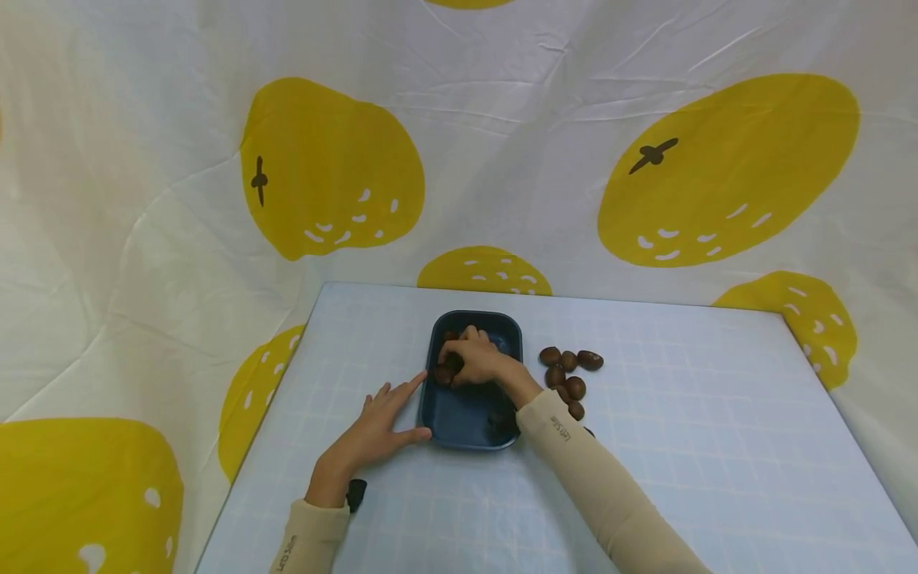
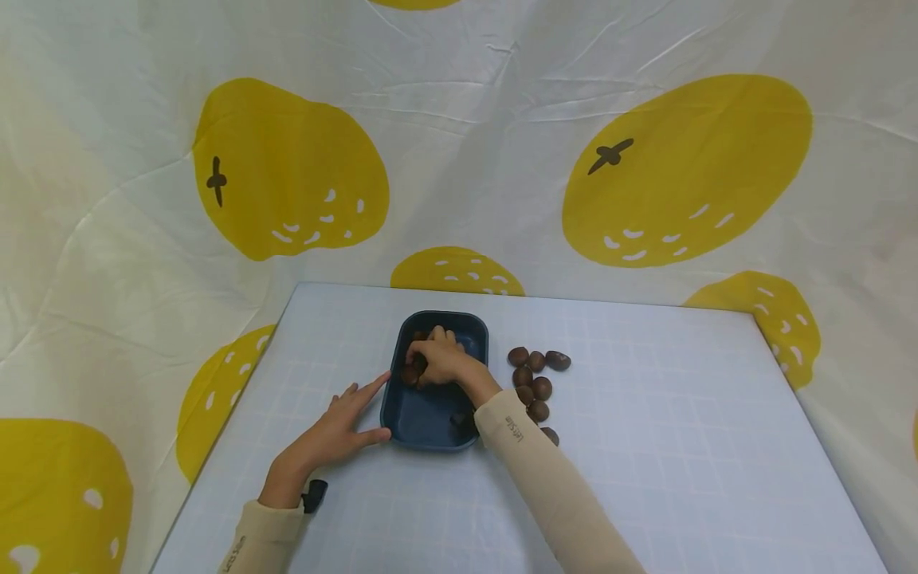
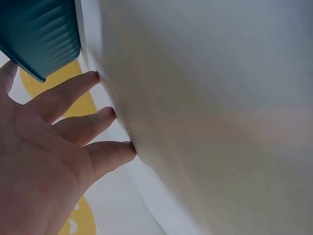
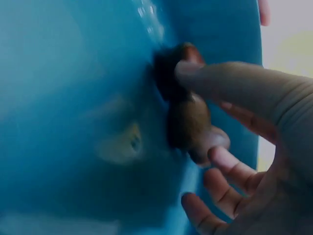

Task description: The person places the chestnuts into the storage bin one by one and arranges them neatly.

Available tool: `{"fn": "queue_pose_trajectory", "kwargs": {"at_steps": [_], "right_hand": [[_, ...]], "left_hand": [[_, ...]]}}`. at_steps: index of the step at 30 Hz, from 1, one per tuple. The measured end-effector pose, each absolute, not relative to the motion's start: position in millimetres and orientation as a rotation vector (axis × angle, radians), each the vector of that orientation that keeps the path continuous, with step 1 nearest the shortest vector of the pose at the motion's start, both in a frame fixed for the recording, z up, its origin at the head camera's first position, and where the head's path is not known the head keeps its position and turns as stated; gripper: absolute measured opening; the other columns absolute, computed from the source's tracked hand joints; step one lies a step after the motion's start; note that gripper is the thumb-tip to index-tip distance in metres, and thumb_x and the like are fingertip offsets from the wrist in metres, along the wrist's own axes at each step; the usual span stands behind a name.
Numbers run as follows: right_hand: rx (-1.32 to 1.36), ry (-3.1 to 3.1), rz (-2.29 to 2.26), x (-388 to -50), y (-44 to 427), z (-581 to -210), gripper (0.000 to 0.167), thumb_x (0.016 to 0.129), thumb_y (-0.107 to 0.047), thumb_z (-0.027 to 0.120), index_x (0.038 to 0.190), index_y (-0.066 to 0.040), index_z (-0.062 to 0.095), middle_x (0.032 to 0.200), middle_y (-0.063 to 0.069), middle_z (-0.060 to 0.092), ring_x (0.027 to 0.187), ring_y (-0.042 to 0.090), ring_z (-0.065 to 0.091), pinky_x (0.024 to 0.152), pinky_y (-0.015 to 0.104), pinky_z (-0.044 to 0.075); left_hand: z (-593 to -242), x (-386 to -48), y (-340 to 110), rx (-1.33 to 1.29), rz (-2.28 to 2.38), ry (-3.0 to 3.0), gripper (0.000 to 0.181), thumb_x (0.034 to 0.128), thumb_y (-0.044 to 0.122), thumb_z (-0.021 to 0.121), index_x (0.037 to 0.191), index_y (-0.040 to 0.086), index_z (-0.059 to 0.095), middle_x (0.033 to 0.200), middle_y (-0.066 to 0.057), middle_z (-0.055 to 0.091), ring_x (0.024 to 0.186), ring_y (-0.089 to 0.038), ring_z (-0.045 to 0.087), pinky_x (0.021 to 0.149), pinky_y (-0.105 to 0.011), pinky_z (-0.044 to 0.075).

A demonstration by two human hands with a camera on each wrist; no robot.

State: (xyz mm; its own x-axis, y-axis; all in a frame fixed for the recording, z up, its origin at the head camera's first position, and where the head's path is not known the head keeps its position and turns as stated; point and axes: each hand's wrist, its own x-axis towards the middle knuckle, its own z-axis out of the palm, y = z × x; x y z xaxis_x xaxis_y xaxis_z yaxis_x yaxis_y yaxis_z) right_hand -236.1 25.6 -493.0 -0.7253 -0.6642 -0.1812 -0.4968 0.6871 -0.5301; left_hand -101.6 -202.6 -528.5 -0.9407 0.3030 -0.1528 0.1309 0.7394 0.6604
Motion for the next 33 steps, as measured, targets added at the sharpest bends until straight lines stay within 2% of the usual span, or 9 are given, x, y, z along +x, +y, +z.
{"fn": "queue_pose_trajectory", "kwargs": {"at_steps": [6, 10, 14, 16, 21, 33], "right_hand": [[-0.894, 2.619, -0.68, -234.1, 36.1, -467.3, 0.036, 0.086, -0.026, 0.082, 0.119, -0.026, 0.068, 0.122, 0.008, 0.049, 0.112, 0.029, 0.043, 0.093, 0.051, 0.039], [-0.929, 2.662, -0.806, -231.1, 47.0, -450.3, 0.035, 0.09, -0.023, 0.078, 0.123, -0.019, 0.068, 0.127, 0.01, 0.055, 0.119, 0.032, 0.046, 0.097, 0.055, 0.039], [-0.964, 2.684, -0.964, -225.6, 59.8, -438.8, 0.035, 0.091, -0.019, 0.075, 0.124, -0.011, 0.067, 0.127, 0.013, 0.057, 0.119, 0.034, 0.048, 0.098, 0.055, 0.04], [-0.955, 2.694, -1.029, -222.2, 67.2, -435.9, 0.034, 0.092, -0.019, 0.075, 0.124, -0.01, 0.067, 0.127, 0.013, 0.058, 0.119, 0.033, 0.048, 0.098, 0.054, 0.04], [-0.875, 2.749, -1.146, -213.9, 89.9, -435.0, 0.033, 0.092, -0.022, 0.075, 0.123, -0.012, 0.068, 0.128, 0.012, 0.055, 0.119, 0.033, 0.047, 0.099, 0.055, 0.038], [-0.68, 2.897, -1.271, -208.4, 162.0, -456.0, 0.03, 0.09, -0.017, 0.077, 0.118, -0.008, 0.07, 0.124, 0.015, 0.058, 0.118, 0.035, 0.046, 0.094, 0.054, 0.039]], "left_hand": [[-525.3, -102.0, -203.2, 0.356, 0.987, 2.692, 0.095, 0.0815, 0.066, 0.069, 0.157, 0.05, 0.014, 0.163, 0.005, 0.024, 0.147, -0.049, 0.011, 0.111, -0.073, 0.002], [-524.1, -103.1, -204.3, 0.383, 0.979, 2.694, 0.095, 0.0824, 0.066, 0.068, 0.158, 0.049, 0.013, 0.163, 0.006, 0.024, 0.146, -0.051, 0.011, 0.11, -0.074, 0.003], [-525.4, -103.6, -204.8, 0.395, 0.985, 2.697, 0.095, 0.0825, 0.066, 0.068, 0.158, 0.048, 0.014, 0.162, 0.005, 0.025, 0.146, -0.052, 0.011, 0.109, -0.074, 0.002], [-526.6, -103.4, -204.9, 0.394, 0.988, 2.695, 0.095, 0.0822, 0.067, 0.068, 0.158, 0.048, 0.014, 0.162, 0.004, 0.026, 0.146, -0.052, 0.011, 0.109, -0.075, 0.002], [-529.1, -102.1, -204.6, 0.39, 0.993, 2.693, 0.096, 0.0813, 0.068, 0.068, 0.158, 0.049, 0.013, 0.162, 0.005, 0.026, 0.146, -0.051, 0.01, 0.11, -0.074, 0.002], [-529.1, -102.2, -205.2, 0.4, 0.991, 2.7, 0.096, 0.0811, 0.069, 0.067, 0.158, 0.049, 0.013, 0.163, 0.005, 0.024, 0.146, -0.051, 0.01, 0.11, -0.073, 0.002]]}}
